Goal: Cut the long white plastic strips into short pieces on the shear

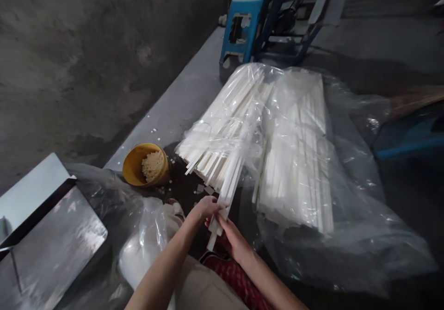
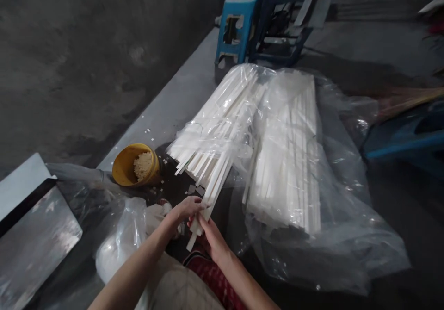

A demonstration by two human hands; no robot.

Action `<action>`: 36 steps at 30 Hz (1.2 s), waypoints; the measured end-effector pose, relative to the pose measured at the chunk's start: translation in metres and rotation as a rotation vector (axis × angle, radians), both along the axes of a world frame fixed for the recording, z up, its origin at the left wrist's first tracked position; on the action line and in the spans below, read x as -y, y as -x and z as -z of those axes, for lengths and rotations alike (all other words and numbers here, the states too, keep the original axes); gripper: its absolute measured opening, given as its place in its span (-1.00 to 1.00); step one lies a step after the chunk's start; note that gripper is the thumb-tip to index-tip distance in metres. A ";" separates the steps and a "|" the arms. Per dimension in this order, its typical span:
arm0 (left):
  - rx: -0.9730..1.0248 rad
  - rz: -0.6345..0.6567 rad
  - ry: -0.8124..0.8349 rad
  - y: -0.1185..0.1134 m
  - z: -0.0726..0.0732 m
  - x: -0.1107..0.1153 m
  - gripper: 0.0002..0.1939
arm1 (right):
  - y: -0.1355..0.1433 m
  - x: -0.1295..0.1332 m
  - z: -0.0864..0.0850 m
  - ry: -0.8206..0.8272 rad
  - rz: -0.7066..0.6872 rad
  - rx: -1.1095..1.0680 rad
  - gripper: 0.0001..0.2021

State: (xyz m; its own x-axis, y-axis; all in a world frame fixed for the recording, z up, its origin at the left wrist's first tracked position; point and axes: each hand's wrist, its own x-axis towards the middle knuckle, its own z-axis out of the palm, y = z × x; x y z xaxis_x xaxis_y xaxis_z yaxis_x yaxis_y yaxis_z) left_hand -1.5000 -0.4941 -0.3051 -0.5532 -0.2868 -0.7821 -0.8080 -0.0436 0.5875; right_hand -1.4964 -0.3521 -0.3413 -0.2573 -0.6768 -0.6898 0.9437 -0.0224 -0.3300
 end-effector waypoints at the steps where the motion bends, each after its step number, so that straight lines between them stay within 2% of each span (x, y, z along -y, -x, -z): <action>1: 0.027 0.028 -0.048 -0.002 0.007 -0.003 -0.69 | -0.001 -0.005 -0.007 0.023 -0.023 0.000 -0.57; 3: 0.049 0.061 -0.097 -0.008 0.015 -0.004 -0.68 | 0.002 -0.013 -0.015 0.044 -0.072 0.017 -0.58; 6: 0.066 0.046 -0.122 -0.018 0.019 0.004 -0.69 | 0.009 -0.022 -0.015 0.028 -0.136 0.006 -0.59; 11: 0.152 0.066 -0.248 -0.031 0.012 0.011 -0.68 | 0.012 -0.027 -0.007 -0.179 -0.205 -0.225 -0.53; 14: 0.158 0.038 -0.344 -0.037 0.004 0.004 -0.64 | 0.014 -0.026 -0.002 -0.203 -0.218 -0.358 -0.45; 19: 0.120 -0.046 -0.414 -0.042 -0.001 -0.001 -0.51 | 0.016 -0.025 0.007 -0.175 -0.189 -0.320 -0.44; 23: 0.111 -0.079 -0.449 -0.045 0.003 0.001 -0.54 | 0.018 -0.027 0.008 -0.166 -0.169 -0.318 -0.51; 31: 0.050 -0.100 -0.535 -0.050 0.016 0.003 -0.52 | 0.019 -0.023 0.007 -0.280 -0.201 -0.399 -0.44; 36: 0.062 -0.090 -0.506 -0.047 0.013 0.000 -0.47 | 0.019 -0.023 0.006 -0.302 -0.248 -0.430 -0.46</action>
